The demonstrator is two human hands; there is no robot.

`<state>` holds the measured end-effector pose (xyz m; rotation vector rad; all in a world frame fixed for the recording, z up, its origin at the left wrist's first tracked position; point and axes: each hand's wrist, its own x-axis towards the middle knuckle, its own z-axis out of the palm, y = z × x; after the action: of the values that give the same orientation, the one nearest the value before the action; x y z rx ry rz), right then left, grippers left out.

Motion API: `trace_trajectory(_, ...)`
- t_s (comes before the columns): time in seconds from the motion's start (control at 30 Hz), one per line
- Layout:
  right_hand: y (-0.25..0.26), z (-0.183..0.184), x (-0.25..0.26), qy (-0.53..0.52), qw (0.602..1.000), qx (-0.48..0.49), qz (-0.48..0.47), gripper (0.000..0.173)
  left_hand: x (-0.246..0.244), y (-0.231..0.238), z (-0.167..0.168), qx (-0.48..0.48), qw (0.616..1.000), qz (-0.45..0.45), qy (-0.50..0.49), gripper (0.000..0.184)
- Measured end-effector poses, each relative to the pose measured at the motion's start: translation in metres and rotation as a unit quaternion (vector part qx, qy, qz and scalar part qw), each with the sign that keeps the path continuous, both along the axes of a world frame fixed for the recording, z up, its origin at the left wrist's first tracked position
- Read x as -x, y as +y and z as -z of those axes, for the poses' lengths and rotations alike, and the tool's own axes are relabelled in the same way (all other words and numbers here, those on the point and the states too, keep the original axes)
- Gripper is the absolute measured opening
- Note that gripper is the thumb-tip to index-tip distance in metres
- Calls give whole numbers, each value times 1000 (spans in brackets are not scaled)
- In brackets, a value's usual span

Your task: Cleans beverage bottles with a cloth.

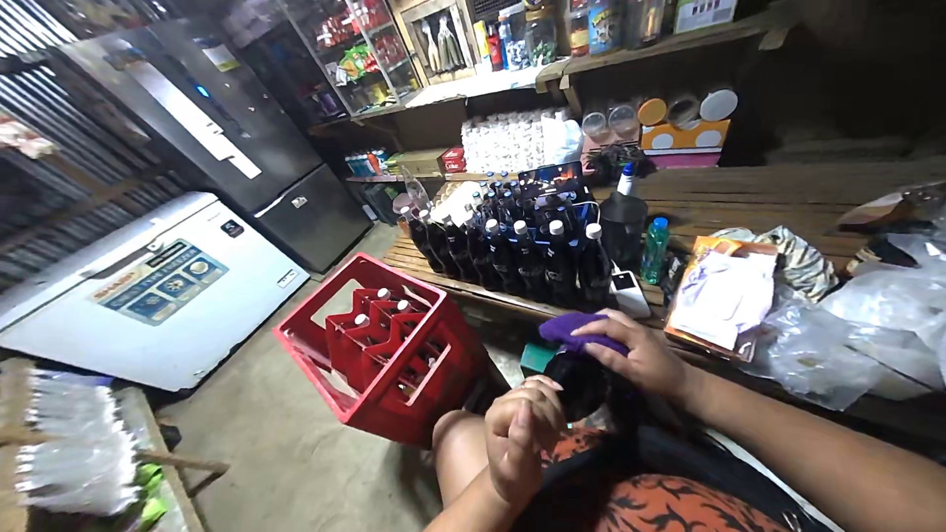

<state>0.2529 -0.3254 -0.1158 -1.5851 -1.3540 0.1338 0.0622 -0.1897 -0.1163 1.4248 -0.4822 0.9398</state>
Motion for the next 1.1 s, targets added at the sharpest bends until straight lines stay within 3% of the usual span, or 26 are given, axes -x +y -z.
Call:
trace_trajectory(0.17, 5, -17, 33, -147, 978, -94, -111, 37, 2, -4, -2, 12, 1000, -20, 9, 51)
trace_trajectory(0.23, 9, -13, 28, -158, 974, -99, -126, 37, 3, -3, 0, 19, 1000, -22, 13, 52)
trace_trajectory(0.6, 3, 33, -31, -4, 999, 4, -35, 48, -2, 0, 3, 23, 999, -24, -8, 53)
trace_trajectory(0.83, 2, 67, -52, 10, 998, -53, 19, 51, -11, 2, -5, -18, 999, 2, -29, 51)
trace_trajectory(1.1, -3, 89, -55, 81, 987, -112, 77, 42, -19, -7, -22, -177, 984, -20, 1, 16)
